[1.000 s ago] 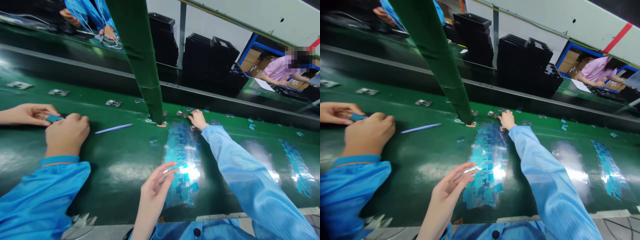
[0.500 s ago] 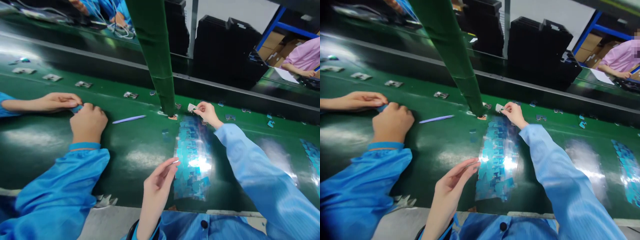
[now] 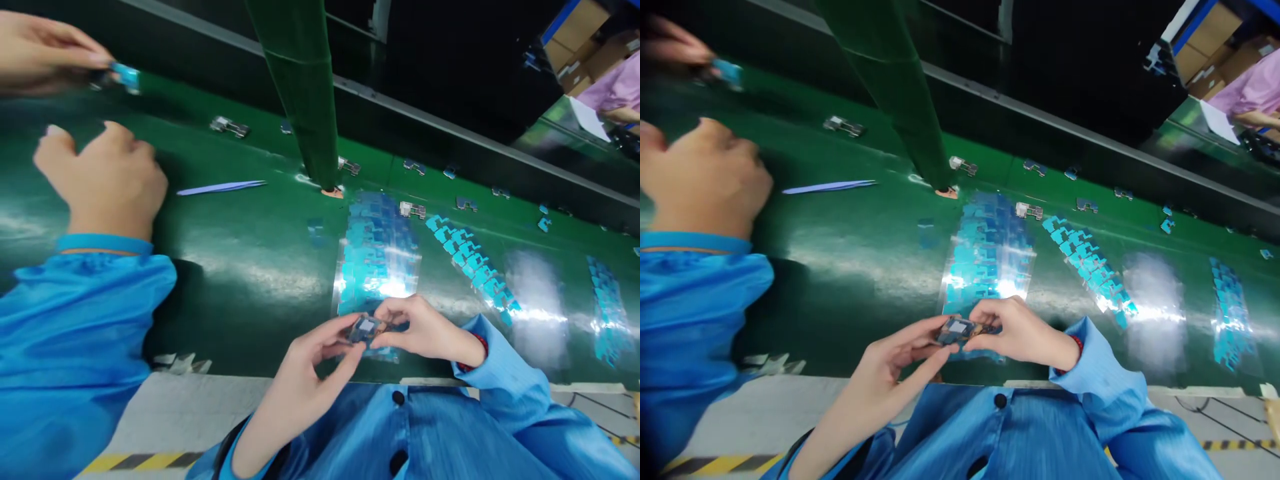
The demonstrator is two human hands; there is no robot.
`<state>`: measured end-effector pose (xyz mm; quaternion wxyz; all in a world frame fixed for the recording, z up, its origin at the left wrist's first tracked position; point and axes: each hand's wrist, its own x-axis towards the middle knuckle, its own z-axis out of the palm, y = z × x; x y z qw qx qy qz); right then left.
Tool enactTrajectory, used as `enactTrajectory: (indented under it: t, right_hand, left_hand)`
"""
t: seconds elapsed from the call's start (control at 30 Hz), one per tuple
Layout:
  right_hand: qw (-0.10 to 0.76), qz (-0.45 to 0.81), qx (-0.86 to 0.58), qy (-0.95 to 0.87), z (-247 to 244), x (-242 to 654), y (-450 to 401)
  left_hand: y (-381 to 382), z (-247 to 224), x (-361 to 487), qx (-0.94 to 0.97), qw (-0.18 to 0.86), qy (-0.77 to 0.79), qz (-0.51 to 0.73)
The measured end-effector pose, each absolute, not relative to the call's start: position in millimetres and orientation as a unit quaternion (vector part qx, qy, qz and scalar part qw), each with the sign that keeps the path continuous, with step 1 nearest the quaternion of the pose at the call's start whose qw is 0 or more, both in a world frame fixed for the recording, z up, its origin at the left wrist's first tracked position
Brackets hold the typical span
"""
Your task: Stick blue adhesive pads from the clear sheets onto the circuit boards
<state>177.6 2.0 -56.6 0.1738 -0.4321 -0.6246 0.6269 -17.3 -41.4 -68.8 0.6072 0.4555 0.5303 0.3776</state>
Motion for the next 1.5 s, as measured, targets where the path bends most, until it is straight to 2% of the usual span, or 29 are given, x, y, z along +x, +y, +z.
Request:
enactTrajectory:
  t: [0.1, 0.23, 0.33, 0.47, 0.6, 0.83, 1.0, 1.2, 1.5]
  right_hand:
    - [0.182, 0.596, -0.409, -0.667, -69, 183, 3]
    - [0.239, 0.36, -0.444, -0.785, -106, 195, 10]
    - [0.27, 0.26, -0.447, -0.812, -130, 200, 14]
    - [0.309, 0.241, -0.451, -0.802, -134, 200, 16]
    - [0.327, 0.237, -0.449, -0.797, -114, 202, 13]
    - [0.279, 0.184, -0.371, -0.866, -73, 209, -22]
    - [0.265, 0.28, -0.278, -0.88, -54, 215, -36]
    - [0.365, 0.277, -0.408, -0.79, -44, 207, -10]
    - [0.338, 0.56, -0.45, -0.608, -31, 217, -14]
  left_hand:
    - [-39, -69, -24, 0.43, 0.624, 0.547, 0.356]
    - [-29, -74, -41, 0.308, 0.561, 0.619, 0.455]
    - [-23, -73, -51, 0.258, 0.564, 0.608, 0.496]
    - [-20, -72, -42, 0.269, 0.603, 0.577, 0.481]
    - [-20, -78, -16, 0.322, 0.612, 0.59, 0.418]
    - [-8, -82, 10, 0.386, 0.651, 0.563, 0.332]
    - [-7, -82, 8, 0.43, 0.649, 0.542, 0.315]
    - [-21, -64, 21, 0.564, 0.625, 0.47, 0.266]
    - [-21, -53, 25, 0.692, 0.552, 0.406, 0.228]
